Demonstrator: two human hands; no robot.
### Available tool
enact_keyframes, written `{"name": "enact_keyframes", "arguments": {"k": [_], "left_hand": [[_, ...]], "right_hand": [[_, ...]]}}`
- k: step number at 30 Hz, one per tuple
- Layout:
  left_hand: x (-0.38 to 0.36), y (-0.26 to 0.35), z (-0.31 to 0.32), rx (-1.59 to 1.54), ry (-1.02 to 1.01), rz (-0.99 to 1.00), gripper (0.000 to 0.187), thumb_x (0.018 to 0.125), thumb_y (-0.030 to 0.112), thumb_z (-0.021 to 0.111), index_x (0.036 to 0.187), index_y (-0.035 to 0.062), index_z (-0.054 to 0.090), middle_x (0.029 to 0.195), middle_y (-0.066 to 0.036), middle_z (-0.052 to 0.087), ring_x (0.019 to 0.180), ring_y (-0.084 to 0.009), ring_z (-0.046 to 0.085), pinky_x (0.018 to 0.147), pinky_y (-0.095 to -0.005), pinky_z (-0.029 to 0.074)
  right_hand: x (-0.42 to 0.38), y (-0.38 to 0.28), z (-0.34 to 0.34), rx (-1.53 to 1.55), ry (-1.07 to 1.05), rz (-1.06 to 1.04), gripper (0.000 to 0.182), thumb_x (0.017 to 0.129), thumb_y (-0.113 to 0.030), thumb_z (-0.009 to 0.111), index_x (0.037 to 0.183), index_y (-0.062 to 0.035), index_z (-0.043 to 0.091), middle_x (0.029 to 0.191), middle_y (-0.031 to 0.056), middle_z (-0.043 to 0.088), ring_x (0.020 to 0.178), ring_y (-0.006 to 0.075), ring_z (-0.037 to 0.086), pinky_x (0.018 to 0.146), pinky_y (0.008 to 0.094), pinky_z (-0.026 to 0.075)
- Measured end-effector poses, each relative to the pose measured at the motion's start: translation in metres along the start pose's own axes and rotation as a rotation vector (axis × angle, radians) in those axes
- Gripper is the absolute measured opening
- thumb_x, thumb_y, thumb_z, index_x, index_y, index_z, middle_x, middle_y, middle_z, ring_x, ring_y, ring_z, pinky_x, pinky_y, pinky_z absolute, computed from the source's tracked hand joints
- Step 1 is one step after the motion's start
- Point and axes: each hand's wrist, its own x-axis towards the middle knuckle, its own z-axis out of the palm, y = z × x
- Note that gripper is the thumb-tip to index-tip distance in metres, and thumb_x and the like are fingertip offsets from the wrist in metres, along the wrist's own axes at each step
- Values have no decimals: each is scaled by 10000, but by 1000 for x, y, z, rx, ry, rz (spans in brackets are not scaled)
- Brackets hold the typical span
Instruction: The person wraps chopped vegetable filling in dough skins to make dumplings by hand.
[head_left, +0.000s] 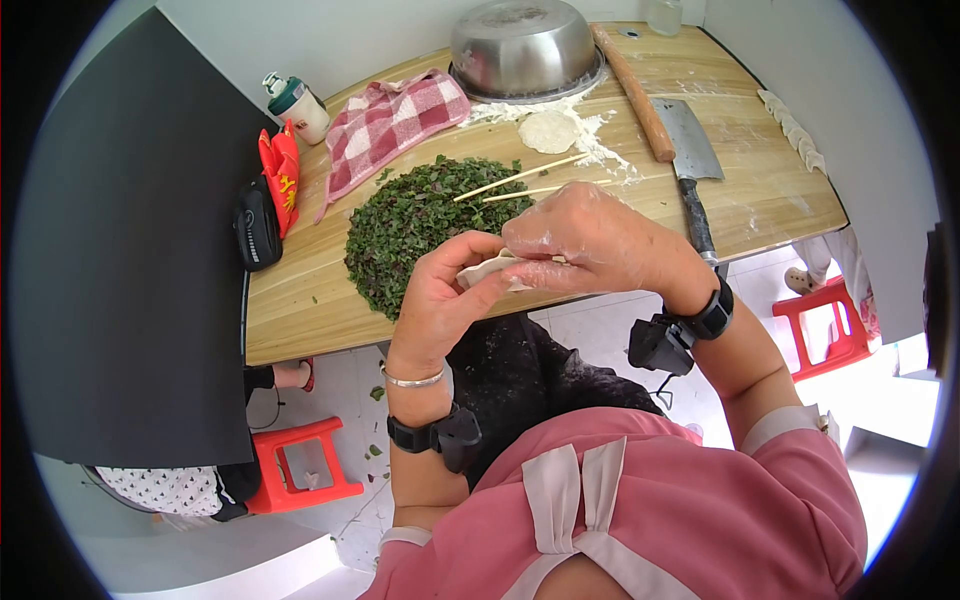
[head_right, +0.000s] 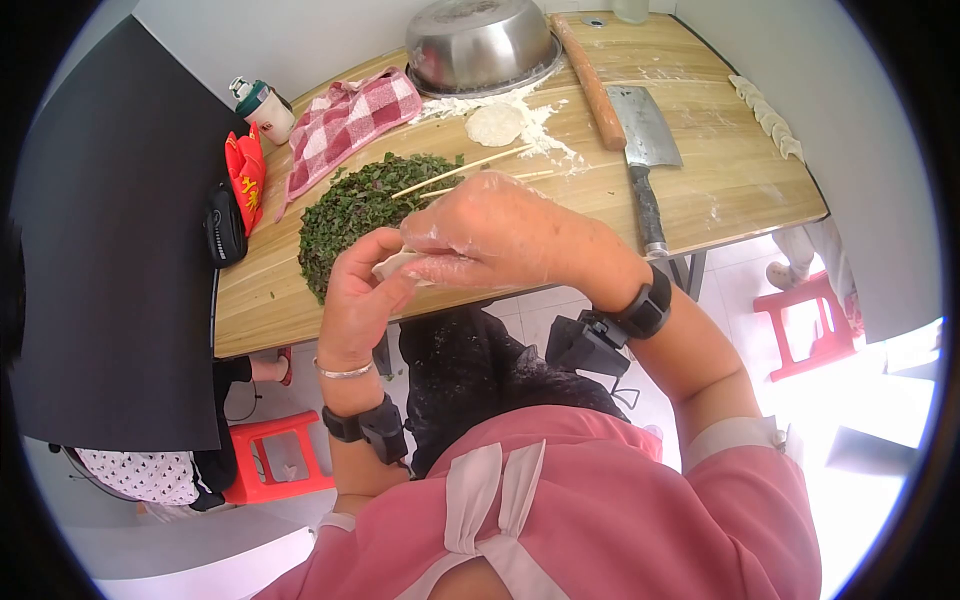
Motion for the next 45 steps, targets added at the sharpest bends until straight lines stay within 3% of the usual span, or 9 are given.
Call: {"name": "enact_keyframes", "arguments": {"k": [5, 8, 17, 27, 35, 38, 41, 43, 45], "left_hand": [[1, 3, -1, 38, 18, -42, 276, 831, 28, 653, 1095, 11, 577, 946, -7, 614, 847, -43, 541, 732, -187, 432], [1, 6, 2, 89, -8, -5, 268, 819, 14, 657, 1078, 9, 587, 932, -8, 614, 828, -42, 538, 716, -190, 436], [5, 10, 4, 215, -79, -49, 234, 814, 47, 686, 1033, 10, 613, 918, 7, 620, 829, -45, 532, 718, -191, 444], [4, 9, 3, 297, -69, -68, 215, 823, 82, 690, 1012, 8, 617, 890, 23, 612, 814, -35, 518, 712, -189, 442], [1, -10, 0, -345, 17, 37, 266, 887, 119, 613, 1129, 17, 575, 996, -23, 623, 793, -58, 565, 602, -184, 408], [9, -16, 17, -336, 151, -16, 238, 914, 146, 587, 1119, 26, 586, 978, -27, 626, 756, -57, 551, 566, -182, 379], [9, -22, 14, -312, 111, -15, 250, 941, 160, 535, 1146, 21, 562, 979, -42, 627, 758, -82, 564, 601, -196, 412], [8, -19, 13, -284, 80, -40, 268, 951, 161, 502, 1175, 17, 535, 1025, -61, 625, 795, -110, 583, 638, -212, 440], [7, -12, 18, -207, 55, -123, 222, 928, 155, 569, 1096, 11, 593, 852, 0, 619, 613, -29, 499, 516, -168, 373]], "right_hand": [[-2, -3, -1, -58, 11, -21, 160, 811, -179, 667, 799, -36, 597, 634, 142, 524, 593, 332, 528, 537, 402, 405], [-3, -2, 1, 15, 44, -34, 194, 846, -210, 603, 763, -39, 566, 647, 142, 557, 609, 363, 541, 549, 419, 431], [-2, -6, -8, -42, -94, 85, 476, 727, -398, 742, 615, -49, 438, 511, 82, 395, 505, 282, 473, 469, 359, 340], [-3, -3, 1, -191, -78, -57, 275, 845, -261, 631, 732, -42, 510, 612, 128, 510, 588, 349, 530, 532, 422, 408], [-4, -3, 1, -76, 105, 68, 214, 890, -232, 555, 809, -34, 562, 698, 158, 548, 650, 375, 544, 562, 415, 420], [-6, 2, 7, -37, 228, 67, 234, 900, -225, 539, 789, -19, 546, 706, 165, 532, 635, 388, 514, 565, 412, 412], [-8, 2, 6, 22, 285, 95, 291, 912, -265, 538, 761, -17, 539, 660, 148, 503, 562, 318, 494, 547, 379, 399], [-12, 4, -2, 360, 89, 278, 364, 927, -327, 527, 763, -2, 550, 632, 99, 481, 548, 199, 445, 533, 338, 381], [-11, 20, -6, 474, 27, 334, 391, 930, -354, 521, 775, 3, 561, 627, 70, 474, 575, 160, 429, 539, 320, 378]]}}
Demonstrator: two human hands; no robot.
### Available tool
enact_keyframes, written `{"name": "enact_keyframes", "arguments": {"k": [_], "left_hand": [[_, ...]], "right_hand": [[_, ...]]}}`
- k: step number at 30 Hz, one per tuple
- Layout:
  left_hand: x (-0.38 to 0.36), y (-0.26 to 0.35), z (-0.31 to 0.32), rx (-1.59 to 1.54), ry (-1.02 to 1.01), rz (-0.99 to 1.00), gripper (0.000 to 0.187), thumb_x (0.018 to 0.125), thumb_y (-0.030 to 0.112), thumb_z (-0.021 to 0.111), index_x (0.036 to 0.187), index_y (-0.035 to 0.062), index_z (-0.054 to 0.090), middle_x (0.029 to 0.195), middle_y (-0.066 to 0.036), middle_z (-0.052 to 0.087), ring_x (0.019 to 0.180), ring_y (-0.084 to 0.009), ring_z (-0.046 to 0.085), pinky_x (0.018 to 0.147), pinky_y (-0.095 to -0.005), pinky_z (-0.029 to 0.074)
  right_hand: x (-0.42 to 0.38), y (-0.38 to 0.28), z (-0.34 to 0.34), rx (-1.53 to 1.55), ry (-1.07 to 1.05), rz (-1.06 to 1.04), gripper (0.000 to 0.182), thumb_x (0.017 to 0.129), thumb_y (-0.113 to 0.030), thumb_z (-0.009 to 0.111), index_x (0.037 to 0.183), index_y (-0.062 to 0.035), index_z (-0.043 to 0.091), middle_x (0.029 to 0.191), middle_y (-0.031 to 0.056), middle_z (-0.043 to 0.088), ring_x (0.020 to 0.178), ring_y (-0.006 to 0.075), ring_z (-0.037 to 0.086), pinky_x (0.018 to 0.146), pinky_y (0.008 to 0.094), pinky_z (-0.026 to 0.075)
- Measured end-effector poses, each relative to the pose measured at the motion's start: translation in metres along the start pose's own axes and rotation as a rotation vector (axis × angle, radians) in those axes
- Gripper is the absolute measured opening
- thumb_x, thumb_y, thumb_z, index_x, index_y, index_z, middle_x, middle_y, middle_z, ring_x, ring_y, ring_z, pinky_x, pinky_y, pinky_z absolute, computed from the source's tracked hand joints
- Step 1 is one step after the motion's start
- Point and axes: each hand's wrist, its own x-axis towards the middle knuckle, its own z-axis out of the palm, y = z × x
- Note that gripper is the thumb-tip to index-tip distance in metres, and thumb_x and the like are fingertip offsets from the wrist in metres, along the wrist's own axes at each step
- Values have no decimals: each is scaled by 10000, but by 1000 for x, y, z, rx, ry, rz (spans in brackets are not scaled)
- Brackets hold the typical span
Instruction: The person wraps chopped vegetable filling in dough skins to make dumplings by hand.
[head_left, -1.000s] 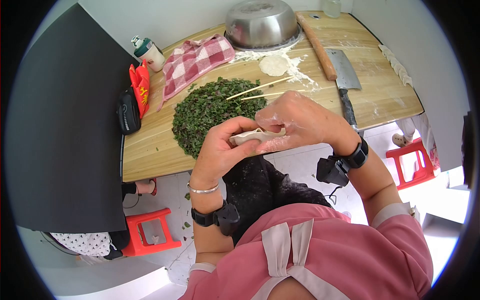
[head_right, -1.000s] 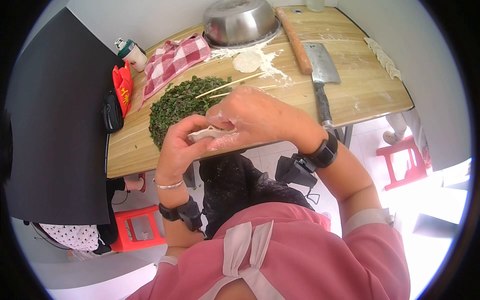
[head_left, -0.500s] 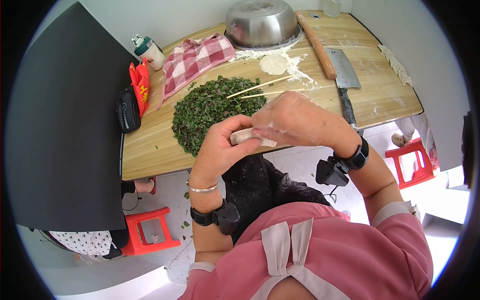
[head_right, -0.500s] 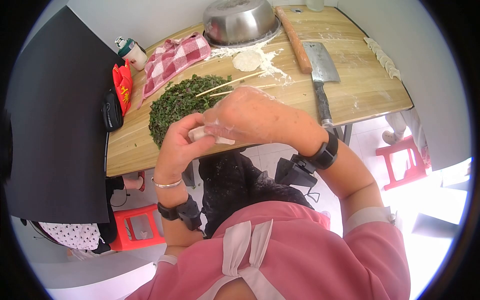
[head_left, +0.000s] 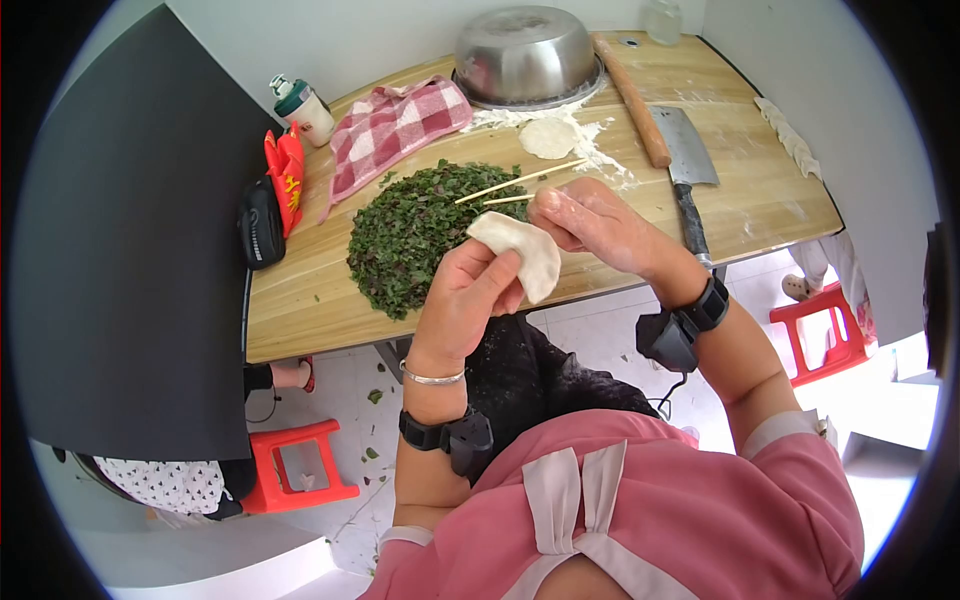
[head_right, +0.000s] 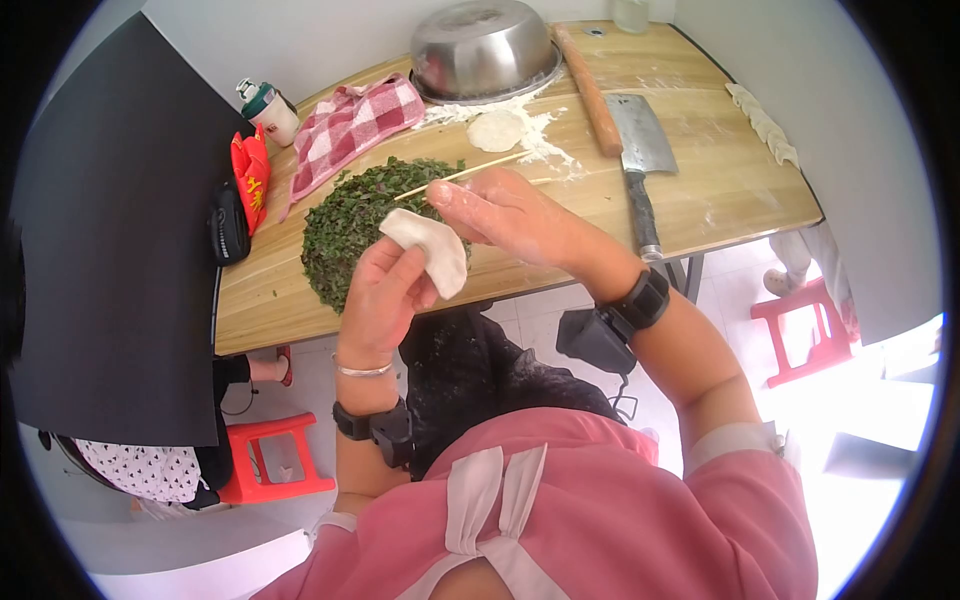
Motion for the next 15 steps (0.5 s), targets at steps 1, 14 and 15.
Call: {"name": "enact_keyframes", "arguments": {"k": [1, 14, 15], "left_hand": [[0, 3, 4, 1, -4, -2, 222, 928, 155, 569, 1096, 11, 593, 852, 0, 619, 613, -29, 499, 516, -168, 373], [-6, 12, 18, 208, -95, -90, 194, 903, 173, 604, 983, 0, 634, 728, 47, 562, 566, 0, 431, 477, -165, 318], [-6, 11, 16, 214, -92, -91, 195, 905, 174, 601, 985, 0, 634, 736, 46, 567, 567, 0, 432, 477, -163, 316]], "right_hand": [[1, 3, -3, 102, -66, 69, 419, 934, -380, 514, 787, 8, 572, 622, 42, 466, 602, 122, 412, 546, 301, 374], [14, -2, 2, -49, -219, -96, 336, 928, -269, 514, 738, 7, 511, 633, 31, 428, 620, 115, 383, 574, 294, 375], [14, -2, 2, -28, -219, -105, 320, 926, -249, 513, 733, 5, 507, 626, 29, 421, 616, 116, 382, 570, 293, 373]]}}
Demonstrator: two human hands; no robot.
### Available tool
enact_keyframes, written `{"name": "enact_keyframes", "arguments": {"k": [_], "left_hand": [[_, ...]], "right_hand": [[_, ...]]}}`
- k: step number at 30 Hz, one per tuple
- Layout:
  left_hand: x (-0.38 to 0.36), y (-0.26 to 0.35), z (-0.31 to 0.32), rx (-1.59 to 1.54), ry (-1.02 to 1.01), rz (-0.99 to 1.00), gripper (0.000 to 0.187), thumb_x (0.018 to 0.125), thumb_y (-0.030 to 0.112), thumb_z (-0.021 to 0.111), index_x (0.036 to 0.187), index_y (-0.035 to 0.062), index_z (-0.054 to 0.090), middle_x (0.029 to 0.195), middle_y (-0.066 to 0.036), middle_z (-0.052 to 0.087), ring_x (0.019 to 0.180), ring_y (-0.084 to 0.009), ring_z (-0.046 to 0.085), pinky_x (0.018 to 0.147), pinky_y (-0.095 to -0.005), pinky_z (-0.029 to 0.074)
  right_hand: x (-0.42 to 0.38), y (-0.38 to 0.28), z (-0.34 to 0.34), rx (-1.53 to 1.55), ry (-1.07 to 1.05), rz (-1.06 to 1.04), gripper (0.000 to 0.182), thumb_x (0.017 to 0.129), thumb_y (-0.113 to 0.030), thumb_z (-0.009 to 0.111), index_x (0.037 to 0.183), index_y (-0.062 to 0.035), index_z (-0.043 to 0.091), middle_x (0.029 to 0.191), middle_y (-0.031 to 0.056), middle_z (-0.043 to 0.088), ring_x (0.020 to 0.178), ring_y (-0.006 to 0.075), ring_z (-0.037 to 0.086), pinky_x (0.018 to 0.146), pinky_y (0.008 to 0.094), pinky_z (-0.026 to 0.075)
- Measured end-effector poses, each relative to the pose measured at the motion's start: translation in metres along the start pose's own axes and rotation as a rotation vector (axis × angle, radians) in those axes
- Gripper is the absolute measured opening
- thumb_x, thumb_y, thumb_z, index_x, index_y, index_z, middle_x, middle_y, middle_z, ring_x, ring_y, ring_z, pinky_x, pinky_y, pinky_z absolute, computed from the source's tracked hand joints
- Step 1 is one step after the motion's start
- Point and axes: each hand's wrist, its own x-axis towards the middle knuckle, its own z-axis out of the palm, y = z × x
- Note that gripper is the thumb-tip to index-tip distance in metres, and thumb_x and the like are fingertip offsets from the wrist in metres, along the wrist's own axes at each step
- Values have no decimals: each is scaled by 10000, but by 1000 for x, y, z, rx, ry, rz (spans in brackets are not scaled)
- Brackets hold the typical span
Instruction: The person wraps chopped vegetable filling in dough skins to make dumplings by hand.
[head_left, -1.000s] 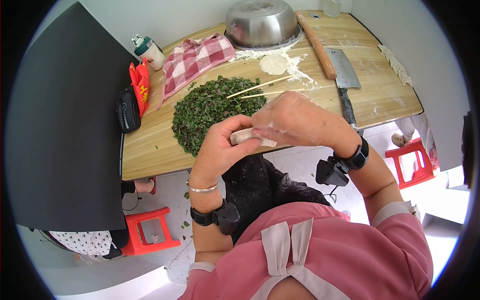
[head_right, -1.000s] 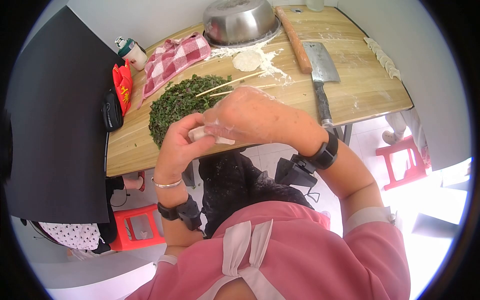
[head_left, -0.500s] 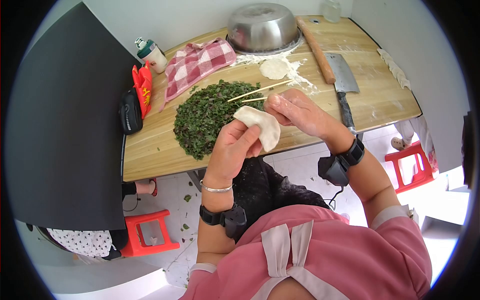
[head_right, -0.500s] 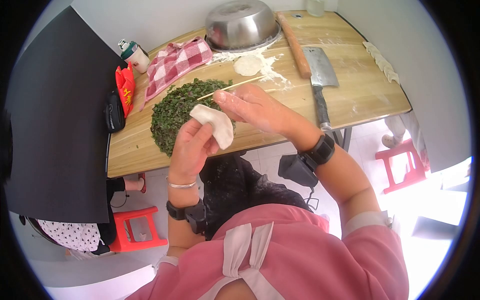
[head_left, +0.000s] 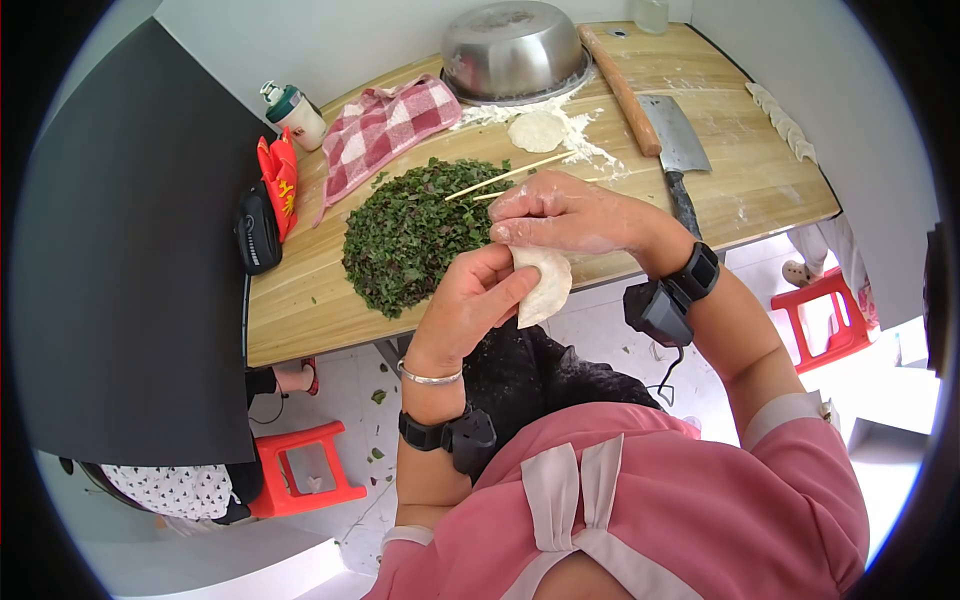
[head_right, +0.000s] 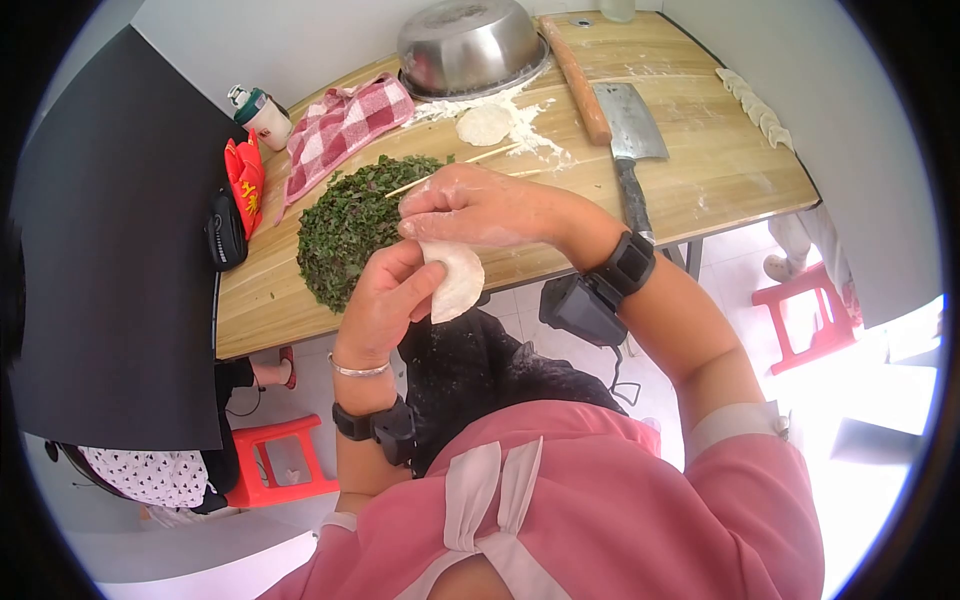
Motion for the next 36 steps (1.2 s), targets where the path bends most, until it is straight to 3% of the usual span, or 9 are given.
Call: {"name": "enact_keyframes", "arguments": {"k": [5, 10, 14, 19, 23, 25, 29, 31, 36], "left_hand": [[1, -6, -5, 8, -6, 22, 205, 910, 172, 591, 1003, -7, 627, 763, 41, 585, 566, 2, 431, 475, -158, 314], [3, -4, 0, -27, 44, 83, 252, 914, 146, 553, 1125, 17, 601, 829, 34, 607, 571, 5, 427, 468, -159, 297], [4, -4, 0, -62, 91, 121, 241, 923, 170, 575, 1098, 7, 599, 791, 31, 598, 546, 4, 420, 455, -156, 306], [3, -3, 2, -104, 111, 140, 245, 931, 176, 565, 1110, 10, 584, 822, 21, 608, 552, 9, 429, 454, -148, 317], [5, -9, 1, -124, 112, 154, 240, 935, 182, 565, 1107, 16, 582, 837, 20, 613, 560, 10, 442, 456, -144, 322], [6, -10, 2, -153, 144, 198, 240, 936, 184, 566, 1112, 21, 581, 850, 17, 618, 575, 10, 457, 459, -142, 322], [6, -7, 3, -194, 206, 218, 242, 937, 181, 566, 1120, 25, 577, 863, 12, 621, 588, 7, 468, 458, -142, 320], [7, -8, 1, -190, 198, 225, 250, 934, 182, 571, 1129, 25, 572, 862, 11, 618, 597, 4, 470, 460, -145, 315], [6, -11, -1, -182, 169, 215, 255, 931, 188, 577, 1126, 24, 570, 854, 10, 614, 593, -1, 466, 462, -149, 306]], "right_hand": [[-1, -1, 6, 1, 71, -133, 397, 956, -302, 502, 687, -17, 434, 608, -11, 326, 601, 95, 317, 527, 279, 298], [-7, -17, 2, 328, 201, 286, 383, 953, -317, 526, 680, -55, 466, 643, -56, 362, 586, 61, 335, 519, 233, 312], [-7, -11, 4, 263, 235, 260, 337, 950, -295, 535, 715, -60, 480, 668, -51, 380, 611, 48, 349, 532, 229, 322], [-7, 0, 5, -9, 210, -20, 289, 946, -245, 521, 750, -33, 516, 657, -12, 428, 635, 74, 373, 561, 264, 350], [-5, -4, 8, -108, 245, -40, 296, 937, -243, 538, 752, -13, 508, 653, 9, 424, 636, 86, 372, 566, 276, 356], [-5, -6, 6, -30, 276, 112, 307, 931, -250, 540, 748, -5, 505, 654, 30, 421, 636, 109, 378, 573, 290, 365], [-6, -7, 8, 162, 288, 142, 321, 928, -264, 535, 752, 3, 506, 648, 58, 428, 627, 130, 386, 569, 302, 368], [-6, -5, 9, -42, 256, 47, 318, 933, -271, 520, 764, -2, 510, 638, 68, 441, 615, 145, 401, 566, 315, 373], [-7, -5, 12, -148, 255, -3, 303, 942, -235, 510, 763, 6, 465, 645, 74, 364, 615, 154, 357, 560, 325, 348]]}}
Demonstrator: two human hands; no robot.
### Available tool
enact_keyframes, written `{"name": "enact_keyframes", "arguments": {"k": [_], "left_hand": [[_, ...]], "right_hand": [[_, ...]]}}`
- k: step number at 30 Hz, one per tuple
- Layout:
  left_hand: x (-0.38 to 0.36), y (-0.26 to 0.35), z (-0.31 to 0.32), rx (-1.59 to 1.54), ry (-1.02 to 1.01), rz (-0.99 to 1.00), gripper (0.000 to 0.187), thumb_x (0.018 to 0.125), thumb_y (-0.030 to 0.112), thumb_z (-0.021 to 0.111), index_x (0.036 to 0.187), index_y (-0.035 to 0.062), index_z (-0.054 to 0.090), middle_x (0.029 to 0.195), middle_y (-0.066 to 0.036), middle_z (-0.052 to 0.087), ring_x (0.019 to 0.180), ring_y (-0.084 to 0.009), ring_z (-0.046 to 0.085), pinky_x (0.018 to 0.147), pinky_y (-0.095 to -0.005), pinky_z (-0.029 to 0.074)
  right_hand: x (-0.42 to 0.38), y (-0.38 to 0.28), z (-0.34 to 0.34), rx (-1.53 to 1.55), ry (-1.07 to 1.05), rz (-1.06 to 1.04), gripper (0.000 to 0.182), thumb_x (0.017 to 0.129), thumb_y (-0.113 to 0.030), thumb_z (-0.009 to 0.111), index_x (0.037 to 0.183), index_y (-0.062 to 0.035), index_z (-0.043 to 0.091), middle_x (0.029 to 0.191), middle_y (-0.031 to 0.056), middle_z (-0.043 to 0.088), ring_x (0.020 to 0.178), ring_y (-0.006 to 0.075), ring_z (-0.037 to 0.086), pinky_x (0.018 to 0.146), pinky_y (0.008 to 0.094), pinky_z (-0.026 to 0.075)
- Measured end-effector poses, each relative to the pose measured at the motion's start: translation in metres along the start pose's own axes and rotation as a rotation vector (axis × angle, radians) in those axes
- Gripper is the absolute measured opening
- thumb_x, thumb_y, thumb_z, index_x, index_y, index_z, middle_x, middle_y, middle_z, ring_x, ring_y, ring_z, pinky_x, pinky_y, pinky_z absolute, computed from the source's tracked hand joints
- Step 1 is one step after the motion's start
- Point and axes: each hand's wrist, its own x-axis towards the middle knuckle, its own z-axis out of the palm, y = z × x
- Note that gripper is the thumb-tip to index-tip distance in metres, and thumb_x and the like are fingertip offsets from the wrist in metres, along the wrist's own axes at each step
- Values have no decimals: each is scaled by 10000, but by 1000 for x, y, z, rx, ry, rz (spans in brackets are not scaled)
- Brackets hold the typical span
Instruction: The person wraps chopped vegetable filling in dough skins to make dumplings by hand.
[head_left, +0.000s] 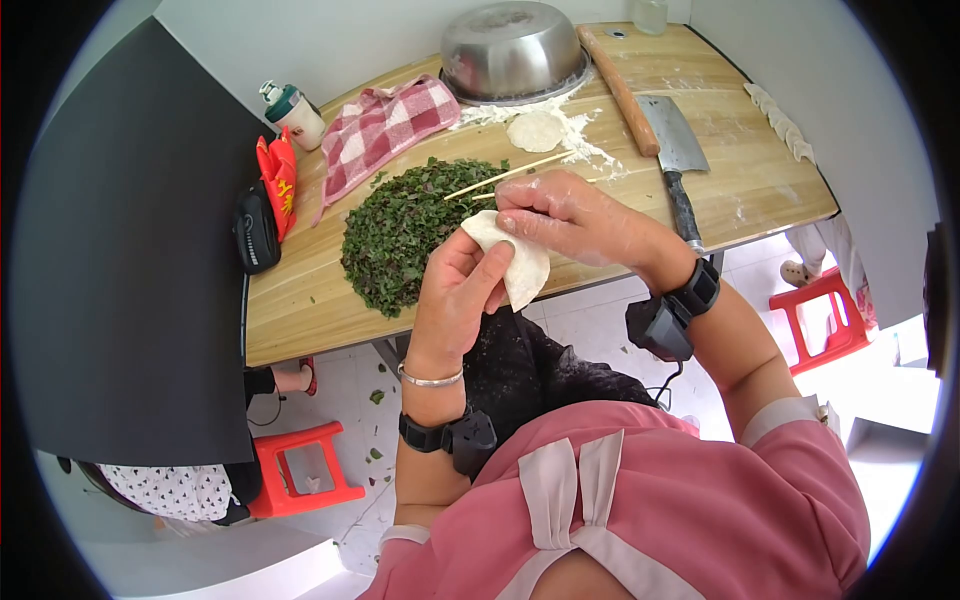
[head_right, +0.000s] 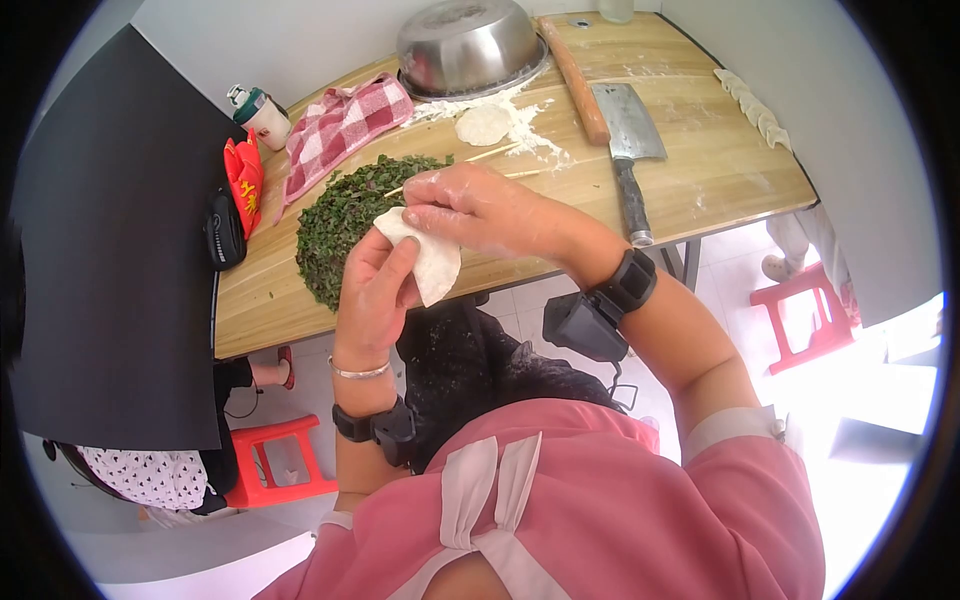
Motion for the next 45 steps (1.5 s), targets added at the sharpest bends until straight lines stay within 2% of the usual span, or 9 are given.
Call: {"name": "enact_keyframes", "arguments": {"k": [5, 8, 20, 22, 26, 29, 31, 37, 45], "left_hand": [[0, -1, 2, -20, 18, 2, 239, 930, 190, 580, 1100, 21, 573, 845, 3, 615, 578, -7, 461, 456, -154, 303], [1, -4, 1, -37, 48, 23, 227, 928, 191, 583, 1078, 21, 574, 834, -2, 617, 561, -10, 462, 446, -158, 305], [6, -10, -3, 7, 72, 14, 196, 905, 176, 621, 1021, 20, 596, 832, -18, 626, 554, -27, 487, 446, -155, 328], [5, -7, -1, -20, 136, 18, 196, 891, 165, 639, 1014, 18, 599, 833, -23, 631, 555, -36, 494, 450, -160, 342], [6, -7, -3, -19, 152, 42, 198, 888, 159, 643, 1011, 11, 599, 815, -33, 634, 550, -47, 504, 452, -168, 359], [6, -9, -8, -17, 136, 52, 200, 888, 162, 640, 1003, 4, 600, 808, -51, 643, 555, -62, 532, 456, -179, 381], [5, -8, -12, 11, 56, -13, 212, 921, 167, 576, 1045, -5, 576, 844, -68, 640, 591, -94, 547, 499, -203, 425], [4, -6, -8, -28, 129, -44, 190, 901, 161, 609, 1005, 2, 601, 804, -70, 660, 590, -88, 586, 486, -193, 428], [2, -5, -14, 9, 72, -56, 228, 926, 189, 571, 1049, -2, 586, 853, -88, 659, 621, -98, 583, 518, -204, 450]], "right_hand": [[-1, -3, 4, -65, 52, -41, 322, 951, -253, 487, 763, 7, 468, 640, 88, 371, 609, 174, 360, 560, 334, 354], [-1, -7, 1, 62, 97, 150, 344, 958, -278, 469, 762, 4, 474, 636, 94, 386, 603, 194, 374, 563, 335, 361], [-3, 3, 0, -66, 78, -63, 326, 953, -272, 477, 766, -6, 471, 647, 92, 393, 612, 193, 390, 570, 326, 363], [-3, 3, -2, 146, 67, 145, 286, 935, -225, 512, 768, 7, 514, 642, 110, 487, 604, 200, 452, 604, 331, 410], [-6, 12, -2, 228, 46, 134, 266, 934, -218, 511, 793, 8, 520, 660, 124, 493, 606, 224, 458, 606, 335, 414], [-6, 13, 1, -1, 62, -14, 253, 936, -219, 509, 824, 7, 519, 679, 125, 490, 612, 233, 460, 608, 341, 415], [-7, 11, 2, -48, 47, -64, 293, 950, -251, 493, 796, -2, 472, 658, 109, 387, 611, 200, 370, 575, 329, 362], [-6, 4, -2, -5, -5, 123, 268, 948, -223, 489, 800, -1, 468, 667, 125, 398, 623, 234, 377, 600, 349, 367], [-9, 10, 1, -96, -8, -19, 258, 946, -224, 493, 809, -5, 477, 672, 133, 424, 623, 251, 397, 587, 351, 375]]}}
